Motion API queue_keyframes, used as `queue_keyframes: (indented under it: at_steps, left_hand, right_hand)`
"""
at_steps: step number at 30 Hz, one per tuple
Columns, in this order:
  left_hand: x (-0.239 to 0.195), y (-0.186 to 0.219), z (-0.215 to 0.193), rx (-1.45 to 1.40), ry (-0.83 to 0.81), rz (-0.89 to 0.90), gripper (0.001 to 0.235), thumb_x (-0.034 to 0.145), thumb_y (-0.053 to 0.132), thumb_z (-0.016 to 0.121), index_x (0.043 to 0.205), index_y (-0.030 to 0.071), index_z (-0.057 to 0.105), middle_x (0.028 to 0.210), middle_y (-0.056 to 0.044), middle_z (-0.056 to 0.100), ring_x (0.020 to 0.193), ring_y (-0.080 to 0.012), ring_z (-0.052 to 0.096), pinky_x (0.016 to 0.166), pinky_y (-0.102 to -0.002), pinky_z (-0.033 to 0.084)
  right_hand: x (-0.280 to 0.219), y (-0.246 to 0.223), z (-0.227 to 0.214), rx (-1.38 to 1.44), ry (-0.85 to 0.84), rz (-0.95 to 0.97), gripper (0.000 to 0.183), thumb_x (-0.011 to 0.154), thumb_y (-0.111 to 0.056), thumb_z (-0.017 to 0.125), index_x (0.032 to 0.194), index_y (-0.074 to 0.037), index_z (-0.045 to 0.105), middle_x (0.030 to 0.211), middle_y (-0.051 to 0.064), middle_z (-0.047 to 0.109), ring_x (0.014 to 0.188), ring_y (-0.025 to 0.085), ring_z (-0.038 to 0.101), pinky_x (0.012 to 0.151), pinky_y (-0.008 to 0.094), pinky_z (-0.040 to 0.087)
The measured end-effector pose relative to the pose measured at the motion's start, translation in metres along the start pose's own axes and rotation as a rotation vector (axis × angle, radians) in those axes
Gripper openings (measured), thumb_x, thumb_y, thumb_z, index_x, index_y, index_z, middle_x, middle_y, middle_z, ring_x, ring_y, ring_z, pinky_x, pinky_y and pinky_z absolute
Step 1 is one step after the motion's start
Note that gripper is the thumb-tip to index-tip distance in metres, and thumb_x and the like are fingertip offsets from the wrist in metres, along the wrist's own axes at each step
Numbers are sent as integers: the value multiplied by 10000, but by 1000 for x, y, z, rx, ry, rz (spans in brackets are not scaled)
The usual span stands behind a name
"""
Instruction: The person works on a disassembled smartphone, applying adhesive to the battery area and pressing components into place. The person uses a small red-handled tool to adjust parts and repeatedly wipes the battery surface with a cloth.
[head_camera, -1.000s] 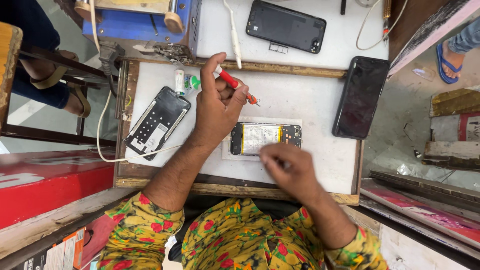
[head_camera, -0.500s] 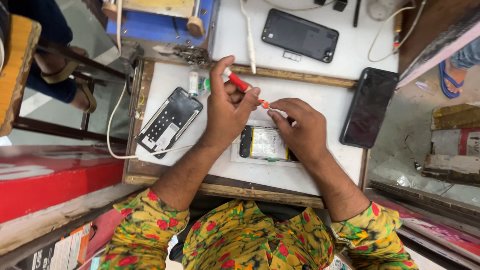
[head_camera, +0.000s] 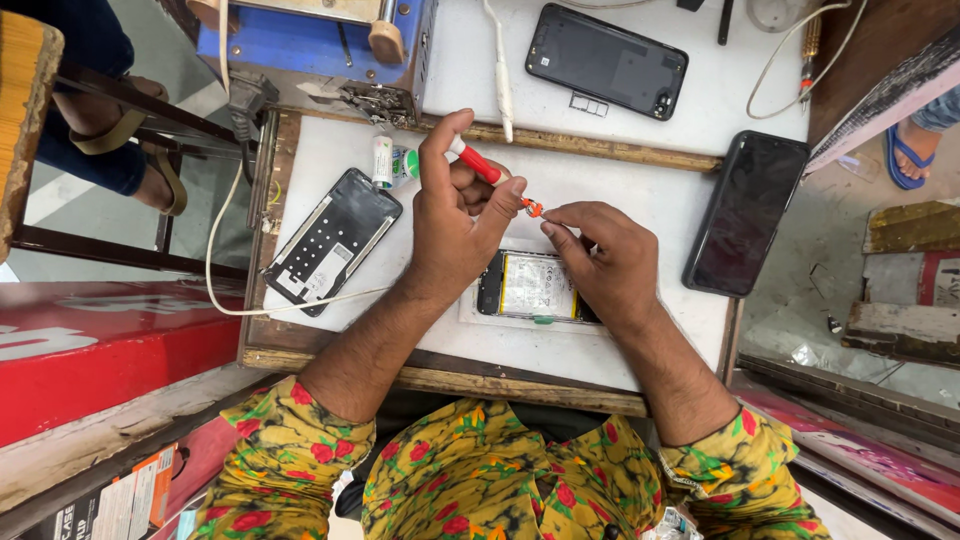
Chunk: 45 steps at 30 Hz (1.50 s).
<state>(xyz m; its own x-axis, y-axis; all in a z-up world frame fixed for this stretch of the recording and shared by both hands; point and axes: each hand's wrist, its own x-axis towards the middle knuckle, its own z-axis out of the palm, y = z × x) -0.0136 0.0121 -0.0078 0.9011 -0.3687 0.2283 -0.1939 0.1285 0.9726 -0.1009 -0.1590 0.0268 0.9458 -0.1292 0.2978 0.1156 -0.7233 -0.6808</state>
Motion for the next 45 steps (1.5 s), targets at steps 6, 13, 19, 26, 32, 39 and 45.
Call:
queue_keyframes:
  at_steps: [6,13,19,26,32,39,45]
  left_hand:
    - [-2,-3,-1,4,-10,112,684,1089,56,673,1572,70,190,1070,-121,699,1034,-174,755,946,-318,663]
    - [-3,-3,0,30,-53,190,666,1099,49,654,1564,76,178,1066,-129,705,1041,-185,761,952,-328,668]
    - [-4,-3,-1,19,-51,216,659,1109,42,651,1570,82,182,1074,-130,706,1057,-190,760,976,-336,672]
    - [-6,-1,0,83,-95,284,653,1097,59,671,1553,88,204,1079,-132,716,1046,-191,767,957,-332,683]
    - [-7,-1,3,145,-77,328,655,1077,52,692,1541,85,231,1097,-133,713,1035,-196,767,926,-316,685]
    - [-7,-1,5,220,-97,436,660,1065,50,710,1531,90,243,1110,-135,695,1029,-200,767,913,-309,691]
    - [-8,-2,6,246,-85,492,653,1055,44,719,1518,94,262,1091,-130,686,1008,-192,761,890,-301,687]
  right_hand:
    - [-2,7,0,-3,-14,20,97,968,-101,762,1057,-68,778,1010,75,784,752,121,733,576,237,574]
    - [-3,6,-3,64,20,61,85,993,-108,745,1066,-77,775,1027,71,793,766,106,735,602,234,572]
    - [-4,6,-2,26,32,100,133,956,-99,752,1084,-76,783,1052,79,799,714,106,721,587,237,569]
    - [-5,9,0,30,-20,77,106,944,-140,799,1033,-87,779,996,61,795,790,109,756,608,230,602]
    - [-6,13,0,38,-17,66,103,935,-142,808,1016,-86,778,990,59,796,813,112,758,614,232,601]
    - [-7,18,1,35,-24,72,108,930,-146,814,1013,-89,774,989,56,791,795,102,751,609,226,604]
    - [-8,17,1,31,-17,92,120,920,-154,827,1000,-86,768,974,53,787,757,92,741,597,222,605]
